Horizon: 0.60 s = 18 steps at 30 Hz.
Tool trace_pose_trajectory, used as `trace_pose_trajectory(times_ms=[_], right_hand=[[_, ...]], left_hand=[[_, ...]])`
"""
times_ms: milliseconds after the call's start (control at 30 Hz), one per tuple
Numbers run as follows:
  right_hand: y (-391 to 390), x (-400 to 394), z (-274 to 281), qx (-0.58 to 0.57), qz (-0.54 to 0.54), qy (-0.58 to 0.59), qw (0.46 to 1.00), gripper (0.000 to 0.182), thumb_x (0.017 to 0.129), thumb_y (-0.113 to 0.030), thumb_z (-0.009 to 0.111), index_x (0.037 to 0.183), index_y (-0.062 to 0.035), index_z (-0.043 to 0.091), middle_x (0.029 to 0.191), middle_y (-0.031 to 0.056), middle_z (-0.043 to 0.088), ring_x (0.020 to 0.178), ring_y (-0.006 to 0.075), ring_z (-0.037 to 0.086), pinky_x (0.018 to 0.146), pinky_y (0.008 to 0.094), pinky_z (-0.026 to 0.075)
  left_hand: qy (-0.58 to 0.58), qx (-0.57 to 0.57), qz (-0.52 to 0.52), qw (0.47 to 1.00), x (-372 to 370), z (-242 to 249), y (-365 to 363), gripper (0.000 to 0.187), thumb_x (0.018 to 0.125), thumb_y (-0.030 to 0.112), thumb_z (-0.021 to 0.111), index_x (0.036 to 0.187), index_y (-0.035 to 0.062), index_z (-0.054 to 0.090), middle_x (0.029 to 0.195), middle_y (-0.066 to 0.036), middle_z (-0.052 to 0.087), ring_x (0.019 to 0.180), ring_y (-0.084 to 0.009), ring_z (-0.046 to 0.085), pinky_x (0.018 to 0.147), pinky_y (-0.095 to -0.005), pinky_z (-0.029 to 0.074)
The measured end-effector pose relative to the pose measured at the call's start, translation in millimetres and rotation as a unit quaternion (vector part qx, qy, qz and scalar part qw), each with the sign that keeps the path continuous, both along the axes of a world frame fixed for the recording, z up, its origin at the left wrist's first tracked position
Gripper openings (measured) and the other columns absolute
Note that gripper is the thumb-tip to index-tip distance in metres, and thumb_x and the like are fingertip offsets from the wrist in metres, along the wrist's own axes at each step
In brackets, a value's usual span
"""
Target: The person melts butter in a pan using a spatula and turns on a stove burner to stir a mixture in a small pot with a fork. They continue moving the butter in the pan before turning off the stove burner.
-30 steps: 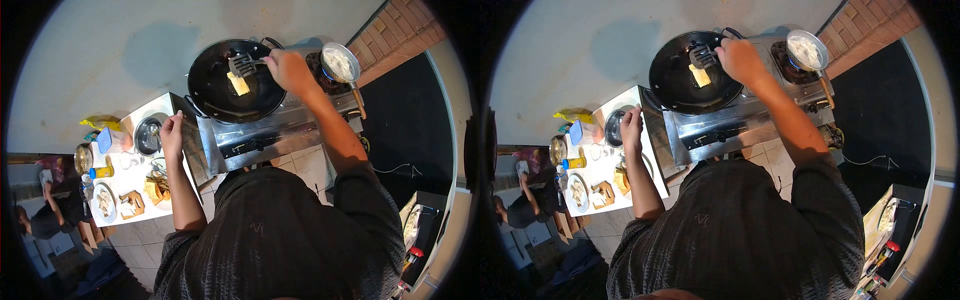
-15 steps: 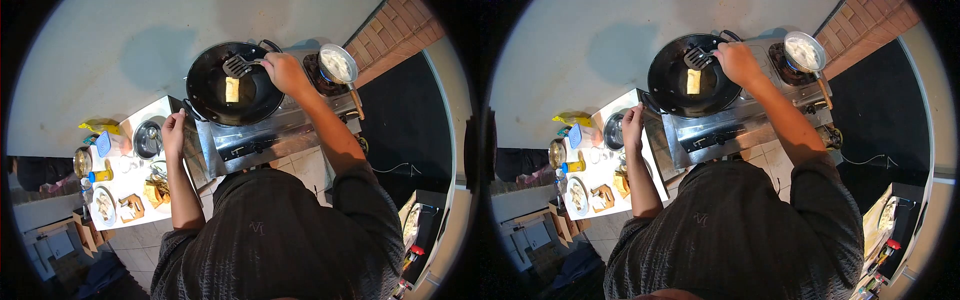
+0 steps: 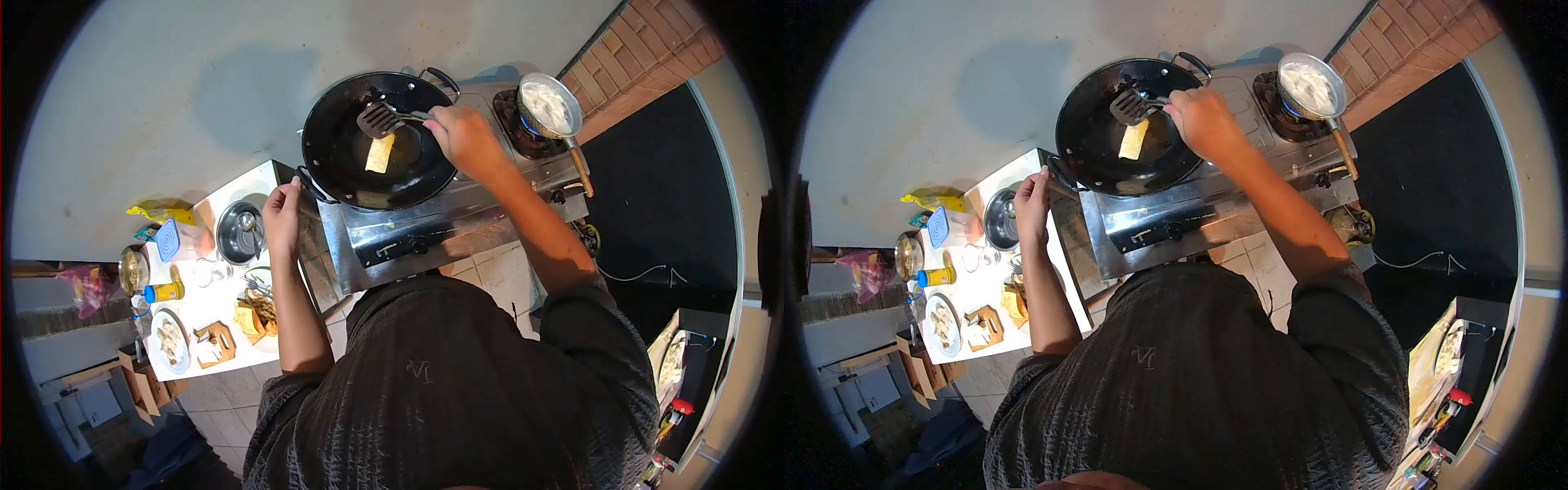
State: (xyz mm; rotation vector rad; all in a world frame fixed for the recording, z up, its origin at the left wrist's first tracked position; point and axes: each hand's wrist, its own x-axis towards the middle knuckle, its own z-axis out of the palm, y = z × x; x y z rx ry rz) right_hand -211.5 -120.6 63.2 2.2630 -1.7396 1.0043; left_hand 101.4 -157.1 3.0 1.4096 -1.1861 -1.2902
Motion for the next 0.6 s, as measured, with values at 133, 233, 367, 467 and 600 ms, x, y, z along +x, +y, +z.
trace_pose_trajectory(times_ms=[133, 233, 367, 467, 600], right_hand=[[10, 4, 0, -0.015, 0.004, -0.005, 1.0, 0.014, 0.08, -0.012, 0.06, 0.083, 0.0008, 0.055, 0.071, 0.0188, 0.057, 0.069, 0.0374, 0.054, 0.062, 0.0431, 0.041], [17, 8, 1, -0.023, 0.016, 0.0, 1.0, 0.015, 0.081, -0.014, 0.059, 0.075, -0.002, 0.052, 0.066, 0.016, 0.056, 0.066, 0.0344, 0.054, 0.064, 0.043, 0.043], [22, 7, 0, -0.046, 0.009, 0.002, 0.999, 0.014, 0.08, -0.014, 0.06, 0.077, -0.002, 0.054, 0.068, 0.0154, 0.056, 0.066, 0.0333, 0.054, 0.064, 0.0414, 0.043], [25, 6, -2, 0.0, 0.012, 0.009, 1.0, 0.017, 0.081, -0.013, 0.06, 0.091, 0.0014, 0.058, 0.074, 0.0166, 0.059, 0.072, 0.0337, 0.056, 0.067, 0.0392, 0.043], [25, 7, -4, -0.015, 0.011, 0.01, 1.0, 0.015, 0.08, -0.014, 0.06, 0.086, -0.0005, 0.057, 0.072, 0.0146, 0.058, 0.07, 0.0319, 0.055, 0.067, 0.0388, 0.044]], left_hand=[[0.014, -0.006, 0.004, 1.0, -4, 0, 0, 0.024, 0.086, 0.028, 0.061, 0.078, 0.0055, 0.059, 0.064, 0.008, 0.045, 0.058, -0.003, 0.034, 0.053, -0.0193, 0.026], [0.016, -0.016, 0.011, 1.0, -4, -1, 1, 0.023, 0.086, 0.027, 0.061, 0.077, 0.0071, 0.058, 0.06, 0.009, 0.04, 0.052, -0.0014, 0.03, 0.047, -0.0189, 0.021], [0.013, -0.014, 0.026, 0.999, -7, -1, 0, 0.023, 0.087, 0.027, 0.061, 0.076, 0.0068, 0.058, 0.06, 0.009, 0.04, 0.051, -0.001, 0.029, 0.046, -0.0192, 0.02], [0.025, -0.027, 0.037, 0.999, -7, -9, -4, 0.023, 0.087, 0.026, 0.061, 0.075, 0.0068, 0.058, 0.059, 0.009, 0.041, 0.05, -0.0009, 0.029, 0.045, -0.0194, 0.02], [0.017, -0.003, 0.036, 0.999, -5, -8, -4, 0.024, 0.086, 0.026, 0.062, 0.074, 0.0047, 0.058, 0.067, 0.006, 0.049, 0.062, -0.0038, 0.037, 0.056, -0.019, 0.029]])
